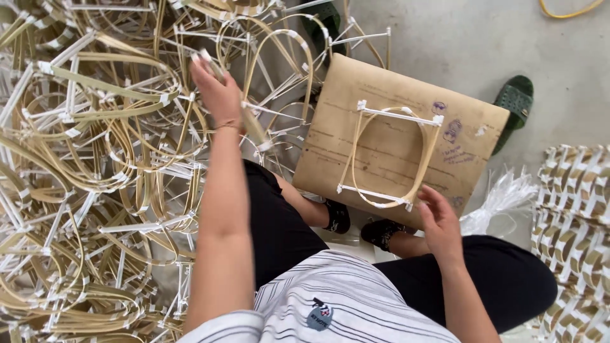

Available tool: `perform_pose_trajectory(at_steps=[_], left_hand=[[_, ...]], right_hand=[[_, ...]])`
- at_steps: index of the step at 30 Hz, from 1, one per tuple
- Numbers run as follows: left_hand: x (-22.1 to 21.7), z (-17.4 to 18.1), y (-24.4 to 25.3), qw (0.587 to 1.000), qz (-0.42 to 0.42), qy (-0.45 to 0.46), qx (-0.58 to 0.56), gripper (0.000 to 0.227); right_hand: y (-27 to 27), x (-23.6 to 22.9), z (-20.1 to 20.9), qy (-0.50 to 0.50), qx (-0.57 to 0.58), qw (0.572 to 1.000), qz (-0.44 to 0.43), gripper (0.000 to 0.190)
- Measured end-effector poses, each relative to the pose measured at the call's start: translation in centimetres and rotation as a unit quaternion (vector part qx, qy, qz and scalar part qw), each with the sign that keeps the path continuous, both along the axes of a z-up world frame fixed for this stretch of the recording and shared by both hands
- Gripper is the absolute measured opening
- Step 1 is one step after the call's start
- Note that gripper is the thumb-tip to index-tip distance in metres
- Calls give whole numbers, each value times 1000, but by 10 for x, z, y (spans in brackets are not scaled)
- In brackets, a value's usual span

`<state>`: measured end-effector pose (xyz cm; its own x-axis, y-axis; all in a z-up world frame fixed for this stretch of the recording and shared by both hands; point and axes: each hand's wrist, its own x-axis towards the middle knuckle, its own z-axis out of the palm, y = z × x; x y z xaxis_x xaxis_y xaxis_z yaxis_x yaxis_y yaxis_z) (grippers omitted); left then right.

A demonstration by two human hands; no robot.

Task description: Assembling and securing curved bamboo frames using plastic ties on a cardboard template.

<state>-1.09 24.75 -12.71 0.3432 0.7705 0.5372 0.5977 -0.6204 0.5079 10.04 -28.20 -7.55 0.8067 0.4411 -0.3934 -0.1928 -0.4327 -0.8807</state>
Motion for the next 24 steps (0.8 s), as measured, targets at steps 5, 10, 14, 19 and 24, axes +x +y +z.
perform_pose_trajectory(at_steps=[5,10,14,19,24], left_hand=[[8,178,-80,902,-103,366,-207,78],[3,213,-221,805,-424,346,230,46],[0,202,-261,761,-508,291,278,36],[-3,182,-277,797,-548,154,200,20],[-14,187,-321,718,-616,216,240,19]], right_hand=[[71,-22,81,-171,4,977,127,54],[112,-42,124,-324,59,920,213,81],[83,-50,64,-124,35,972,197,61],[49,-52,53,375,278,883,-44,38],[34,-46,46,499,389,773,-47,47]])
